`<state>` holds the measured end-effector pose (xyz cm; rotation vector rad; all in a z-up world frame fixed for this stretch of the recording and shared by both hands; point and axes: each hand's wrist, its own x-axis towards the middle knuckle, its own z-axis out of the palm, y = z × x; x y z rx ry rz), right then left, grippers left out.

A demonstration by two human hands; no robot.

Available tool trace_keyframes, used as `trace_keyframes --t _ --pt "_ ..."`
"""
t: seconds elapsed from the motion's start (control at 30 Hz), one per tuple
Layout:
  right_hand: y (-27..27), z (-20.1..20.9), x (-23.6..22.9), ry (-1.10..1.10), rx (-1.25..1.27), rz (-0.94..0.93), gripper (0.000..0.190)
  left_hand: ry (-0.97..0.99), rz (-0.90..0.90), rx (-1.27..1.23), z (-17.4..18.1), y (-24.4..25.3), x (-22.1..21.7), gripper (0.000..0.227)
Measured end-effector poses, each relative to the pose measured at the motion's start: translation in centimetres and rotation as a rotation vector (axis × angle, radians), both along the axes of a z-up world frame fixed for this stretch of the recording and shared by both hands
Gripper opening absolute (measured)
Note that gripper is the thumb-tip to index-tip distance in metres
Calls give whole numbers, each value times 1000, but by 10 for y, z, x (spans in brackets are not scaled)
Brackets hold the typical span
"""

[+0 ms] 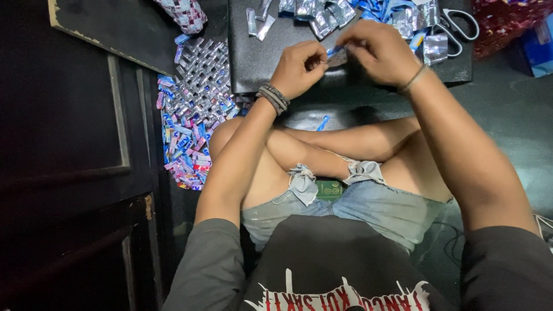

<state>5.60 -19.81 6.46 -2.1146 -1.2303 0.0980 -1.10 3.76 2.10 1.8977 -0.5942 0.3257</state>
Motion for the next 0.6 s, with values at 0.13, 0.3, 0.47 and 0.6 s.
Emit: trace_keyframes --t 0.13,0.3,0.47,0.6 --pt "1 6 -27 39 268 -62 27 54 58 -69 6 5 -10 13" --pt "1 -5 -48 -14 335 -156 19 79 35 -114 14 -4 -18 9" --pt "4 -14 -58 -18 392 -220 13 96 51 -129 16 -7 -26 8" --pt "7 -13 -62 -98 396 -152 10 79 50 -120 18 -7 -31 9"
